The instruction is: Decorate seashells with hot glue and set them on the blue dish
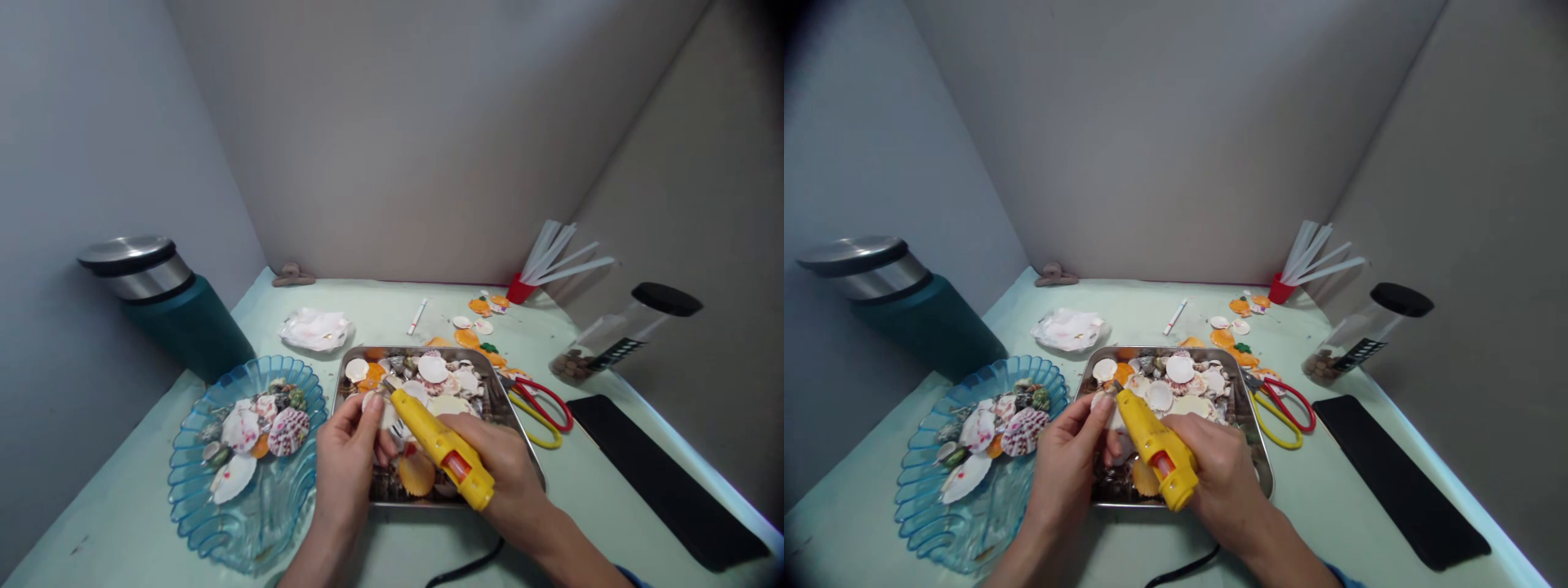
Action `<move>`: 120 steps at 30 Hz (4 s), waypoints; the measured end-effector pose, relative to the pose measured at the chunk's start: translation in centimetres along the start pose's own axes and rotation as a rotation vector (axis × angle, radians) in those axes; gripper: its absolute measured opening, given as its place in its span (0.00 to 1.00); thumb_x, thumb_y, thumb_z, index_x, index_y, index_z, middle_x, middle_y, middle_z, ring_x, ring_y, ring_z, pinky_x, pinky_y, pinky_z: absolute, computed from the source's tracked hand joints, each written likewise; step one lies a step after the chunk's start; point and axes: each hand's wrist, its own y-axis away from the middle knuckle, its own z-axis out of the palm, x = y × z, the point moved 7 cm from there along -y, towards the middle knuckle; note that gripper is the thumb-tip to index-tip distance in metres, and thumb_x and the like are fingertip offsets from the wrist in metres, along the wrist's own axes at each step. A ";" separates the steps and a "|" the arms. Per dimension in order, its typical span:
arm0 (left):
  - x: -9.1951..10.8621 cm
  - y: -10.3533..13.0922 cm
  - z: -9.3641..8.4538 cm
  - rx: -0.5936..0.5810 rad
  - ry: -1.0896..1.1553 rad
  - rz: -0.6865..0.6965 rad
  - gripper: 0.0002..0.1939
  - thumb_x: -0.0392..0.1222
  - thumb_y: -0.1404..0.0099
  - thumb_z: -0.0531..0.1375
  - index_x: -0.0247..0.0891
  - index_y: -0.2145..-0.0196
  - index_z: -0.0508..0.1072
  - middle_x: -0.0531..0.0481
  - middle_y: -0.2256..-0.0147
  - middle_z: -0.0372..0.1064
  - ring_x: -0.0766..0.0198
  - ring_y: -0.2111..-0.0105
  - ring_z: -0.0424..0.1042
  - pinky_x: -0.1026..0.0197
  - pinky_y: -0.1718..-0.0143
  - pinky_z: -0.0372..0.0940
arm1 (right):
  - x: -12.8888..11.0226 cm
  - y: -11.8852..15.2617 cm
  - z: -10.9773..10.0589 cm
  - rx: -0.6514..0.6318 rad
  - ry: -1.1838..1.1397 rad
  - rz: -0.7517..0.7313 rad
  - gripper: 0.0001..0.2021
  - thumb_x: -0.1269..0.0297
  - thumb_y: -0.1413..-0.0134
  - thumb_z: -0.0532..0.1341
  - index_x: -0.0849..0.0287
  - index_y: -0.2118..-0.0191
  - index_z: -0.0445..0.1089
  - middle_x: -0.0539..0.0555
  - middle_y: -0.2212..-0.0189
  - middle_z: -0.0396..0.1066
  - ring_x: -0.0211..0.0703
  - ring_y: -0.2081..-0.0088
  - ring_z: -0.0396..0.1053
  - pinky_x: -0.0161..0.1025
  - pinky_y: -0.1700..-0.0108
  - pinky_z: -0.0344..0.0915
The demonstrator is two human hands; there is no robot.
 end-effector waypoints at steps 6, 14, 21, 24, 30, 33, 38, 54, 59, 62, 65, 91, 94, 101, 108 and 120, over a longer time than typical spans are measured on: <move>-0.1 0.0 -0.2 0.012 0.010 -0.009 0.20 0.53 0.44 0.64 0.33 0.62 0.75 0.57 0.87 0.65 0.72 0.87 0.59 0.71 0.84 0.54 | 0.0 0.1 0.0 0.008 0.016 -0.012 0.07 0.61 0.41 0.59 0.58 0.61 0.70 0.51 0.74 0.73 0.40 0.75 0.70 0.34 0.72 0.62; -0.2 -0.1 -0.1 0.005 0.031 -0.021 0.17 0.52 0.43 0.64 0.33 0.65 0.73 0.57 0.87 0.64 0.73 0.87 0.58 0.72 0.84 0.53 | -0.1 0.0 0.0 -0.013 0.009 -0.014 0.06 0.62 0.41 0.59 0.58 0.62 0.70 0.53 0.72 0.75 0.41 0.73 0.72 0.34 0.72 0.62; 0.0 -0.1 -0.1 0.021 0.040 -0.018 0.16 0.50 0.43 0.64 0.34 0.64 0.72 0.58 0.87 0.64 0.73 0.87 0.58 0.72 0.84 0.54 | 0.0 0.1 0.1 -0.017 -0.008 -0.012 0.07 0.62 0.41 0.59 0.59 0.61 0.69 0.52 0.73 0.73 0.41 0.74 0.70 0.34 0.72 0.61; 0.0 0.0 0.0 0.015 0.030 -0.019 0.16 0.50 0.43 0.64 0.34 0.65 0.72 0.57 0.87 0.64 0.74 0.87 0.57 0.72 0.84 0.54 | 0.0 0.2 0.1 -0.015 0.000 -0.013 0.07 0.62 0.41 0.60 0.59 0.60 0.69 0.51 0.74 0.72 0.40 0.75 0.69 0.34 0.72 0.61; -0.1 0.0 -0.1 0.014 0.008 -0.012 0.16 0.51 0.43 0.64 0.34 0.65 0.72 0.57 0.87 0.64 0.74 0.87 0.58 0.72 0.84 0.54 | 0.1 0.1 0.2 -0.020 -0.004 -0.012 0.07 0.61 0.40 0.59 0.59 0.62 0.69 0.52 0.74 0.72 0.40 0.75 0.69 0.34 0.72 0.60; -0.1 0.0 -0.1 0.007 0.004 -0.007 0.16 0.51 0.43 0.64 0.34 0.65 0.72 0.57 0.87 0.64 0.74 0.87 0.58 0.72 0.84 0.54 | 0.1 0.1 0.3 -0.014 -0.013 -0.017 0.07 0.60 0.39 0.58 0.58 0.62 0.69 0.51 0.74 0.72 0.40 0.74 0.69 0.34 0.72 0.60; -0.2 -0.1 -0.2 0.006 0.007 -0.001 0.16 0.51 0.44 0.64 0.34 0.66 0.72 0.57 0.87 0.64 0.74 0.88 0.57 0.72 0.85 0.53 | 0.2 0.1 0.4 -0.035 -0.031 0.007 0.07 0.61 0.40 0.59 0.59 0.63 0.69 0.51 0.74 0.72 0.40 0.75 0.68 0.34 0.72 0.60; -0.1 -0.2 -0.2 0.033 0.045 -0.015 0.18 0.51 0.43 0.64 0.33 0.62 0.73 0.56 0.86 0.66 0.73 0.87 0.59 0.72 0.84 0.55 | -0.2 -0.1 0.0 -0.007 0.017 -0.042 0.06 0.62 0.40 0.59 0.58 0.62 0.68 0.53 0.73 0.74 0.41 0.73 0.72 0.33 0.72 0.62; -0.1 -0.1 -0.4 0.046 0.064 -0.009 0.19 0.51 0.43 0.64 0.33 0.61 0.72 0.55 0.84 0.68 0.73 0.86 0.60 0.71 0.83 0.55 | -0.6 -0.2 -0.1 -0.014 0.031 -0.045 0.07 0.62 0.40 0.58 0.59 0.65 0.69 0.54 0.73 0.74 0.41 0.74 0.72 0.33 0.74 0.61; -0.1 -0.1 -0.6 0.070 0.078 0.007 0.18 0.50 0.43 0.64 0.34 0.61 0.71 0.55 0.83 0.68 0.72 0.86 0.60 0.71 0.83 0.56 | -0.4 -0.2 -0.1 -0.013 0.028 -0.028 0.07 0.62 0.40 0.58 0.59 0.64 0.69 0.54 0.73 0.75 0.41 0.74 0.71 0.33 0.73 0.62; 0.0 -0.1 -0.6 0.068 0.101 0.030 0.17 0.49 0.42 0.64 0.35 0.60 0.70 0.56 0.83 0.68 0.72 0.85 0.61 0.70 0.82 0.58 | -0.3 -0.1 0.0 -0.010 0.024 -0.016 0.06 0.62 0.40 0.58 0.59 0.63 0.69 0.53 0.72 0.75 0.40 0.74 0.71 0.33 0.72 0.62; -0.1 -0.2 -0.4 0.037 0.050 0.015 0.16 0.49 0.43 0.64 0.35 0.63 0.71 0.56 0.83 0.68 0.72 0.85 0.60 0.70 0.82 0.57 | -0.3 0.0 -0.1 0.000 0.026 -0.033 0.07 0.62 0.41 0.59 0.60 0.62 0.70 0.53 0.73 0.74 0.41 0.74 0.72 0.34 0.73 0.62; -0.2 -0.1 -0.2 0.014 0.031 -0.005 0.17 0.50 0.43 0.64 0.34 0.63 0.72 0.55 0.84 0.67 0.72 0.85 0.60 0.70 0.83 0.57 | -0.2 0.1 -0.1 0.007 0.029 -0.025 0.06 0.62 0.41 0.59 0.59 0.62 0.69 0.52 0.74 0.74 0.41 0.74 0.71 0.34 0.73 0.61; -0.3 0.0 -0.3 0.015 0.028 -0.017 0.18 0.50 0.45 0.66 0.33 0.62 0.75 0.54 0.84 0.68 0.72 0.86 0.61 0.70 0.82 0.56 | 0.0 0.1 0.0 0.000 0.003 0.007 0.07 0.60 0.39 0.58 0.58 0.62 0.69 0.51 0.74 0.73 0.40 0.75 0.70 0.34 0.72 0.62; -0.3 -0.1 -0.2 0.008 0.019 -0.019 0.17 0.50 0.43 0.65 0.33 0.62 0.75 0.55 0.85 0.67 0.71 0.85 0.60 0.70 0.82 0.56 | 0.1 0.0 0.1 -0.011 -0.003 0.022 0.07 0.60 0.39 0.58 0.58 0.64 0.70 0.51 0.75 0.72 0.39 0.75 0.69 0.34 0.73 0.62; -0.4 -0.1 -0.2 -0.013 0.009 -0.018 0.17 0.49 0.42 0.64 0.33 0.61 0.74 0.55 0.84 0.67 0.71 0.85 0.61 0.70 0.82 0.57 | 0.1 0.0 0.1 -0.008 -0.010 0.004 0.07 0.62 0.39 0.58 0.59 0.63 0.70 0.52 0.74 0.73 0.40 0.74 0.70 0.34 0.72 0.62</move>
